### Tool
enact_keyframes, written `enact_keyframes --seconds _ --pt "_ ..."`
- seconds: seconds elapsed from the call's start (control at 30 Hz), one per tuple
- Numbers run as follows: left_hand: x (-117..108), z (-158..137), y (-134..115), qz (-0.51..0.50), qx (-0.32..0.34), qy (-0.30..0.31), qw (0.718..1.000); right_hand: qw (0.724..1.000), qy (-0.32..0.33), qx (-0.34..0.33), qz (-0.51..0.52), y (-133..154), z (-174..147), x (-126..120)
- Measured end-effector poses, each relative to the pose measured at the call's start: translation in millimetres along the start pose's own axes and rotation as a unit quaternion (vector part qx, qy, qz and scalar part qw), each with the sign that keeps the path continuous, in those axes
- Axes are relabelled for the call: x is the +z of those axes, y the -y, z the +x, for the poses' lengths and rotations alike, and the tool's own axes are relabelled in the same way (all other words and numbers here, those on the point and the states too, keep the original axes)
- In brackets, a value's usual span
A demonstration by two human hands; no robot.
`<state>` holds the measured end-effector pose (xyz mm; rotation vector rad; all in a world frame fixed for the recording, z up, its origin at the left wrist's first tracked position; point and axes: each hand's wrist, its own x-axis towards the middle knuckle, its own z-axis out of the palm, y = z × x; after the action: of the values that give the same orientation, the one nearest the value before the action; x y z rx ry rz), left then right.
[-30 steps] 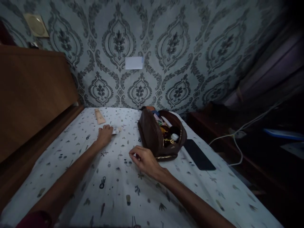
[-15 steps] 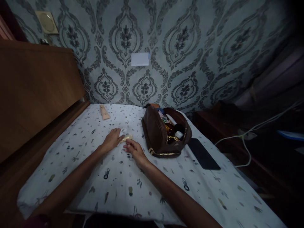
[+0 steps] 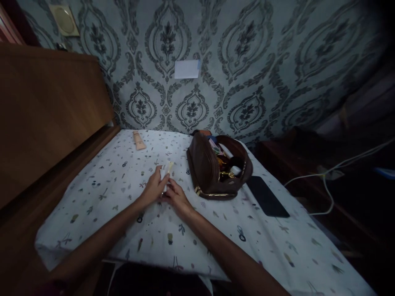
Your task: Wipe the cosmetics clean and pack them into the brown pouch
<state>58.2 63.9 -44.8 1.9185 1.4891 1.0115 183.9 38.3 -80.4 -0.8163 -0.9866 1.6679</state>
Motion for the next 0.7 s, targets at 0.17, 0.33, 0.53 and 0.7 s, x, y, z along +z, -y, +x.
enact_keyframes --seconds 0.17,0.33,0.53,0.7 --pt "5.6 -4.0 -6.5 -0.095 -0.008 -0.086 0.992 0.997 0.035 -0.016 -0.069 4.8 -8.3 8.2" --pt "-19.2 22.8 -3.0 -0.236 -0.062 -0.150 0.958 0.987 0.128 0.004 -0.096 14.3 -16.1 11.8" --pt "-28.5 32.3 8.1 -0.312 -0.141 -0.176 0.923 0.980 0.192 0.037 -0.029 23.5 -23.8 16.4" --pt "-16.9 22.1 8.5 -0.355 -0.199 -0.182 0.895 0.991 0.130 0.017 -0.032 11.2 -14.1 12.8"
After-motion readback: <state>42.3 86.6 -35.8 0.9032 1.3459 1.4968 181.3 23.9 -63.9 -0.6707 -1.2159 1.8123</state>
